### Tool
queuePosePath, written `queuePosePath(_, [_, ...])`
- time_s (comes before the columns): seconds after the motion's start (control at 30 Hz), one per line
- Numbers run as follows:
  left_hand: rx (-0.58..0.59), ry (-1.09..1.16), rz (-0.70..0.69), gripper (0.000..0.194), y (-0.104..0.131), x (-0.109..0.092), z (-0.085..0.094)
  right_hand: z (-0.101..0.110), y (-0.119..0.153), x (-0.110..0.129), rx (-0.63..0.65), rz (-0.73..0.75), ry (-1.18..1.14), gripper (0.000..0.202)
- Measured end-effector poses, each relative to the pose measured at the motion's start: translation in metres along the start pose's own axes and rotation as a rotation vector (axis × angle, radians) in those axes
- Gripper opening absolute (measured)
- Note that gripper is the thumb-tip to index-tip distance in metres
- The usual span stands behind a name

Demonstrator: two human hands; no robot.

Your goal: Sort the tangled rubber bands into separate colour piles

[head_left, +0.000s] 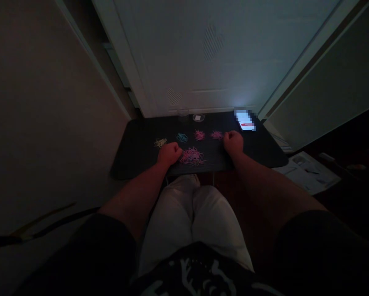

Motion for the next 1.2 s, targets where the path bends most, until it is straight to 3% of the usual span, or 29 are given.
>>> queuePosePath(0.53, [0.097, -0.152, -0.017, 0.030, 0.001, -0.007, -0.001, -0.002, 0.004, 0.007, 0.157, 0.028, 0.157, 0.026])
queuePosePath(0.93, [0.078, -0.177, -0.045, 0.033, -0.001, -0.009, -0.002, 0.005, 0.005, 0.008, 0.169, 0.007, 0.102, 0.024])
queuePosePath(1.1, [0.051, -0.143, -0.055, 0.034, -0.002, -0.010, -0.002, 0.008, 0.020, 0.024, 0.209, 0.167, 0.089, 0.021])
queuePosePath(1.2, [0.049, -0.121, -0.048, 0.034, -0.002, -0.010, -0.003, 0.006, 0.048, 0.054, 0.363, 0.395, 0.118, 0.021])
Point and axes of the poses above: each hand's wrist, its own y-axis away from the middle knuckle, its own z-axis out of the back of the hand, x = y × z, the point moved 6 cm from there along -y, towards the middle knuckle, and after that the axes turned 8 degrees about -x, right-handed, at the moved point
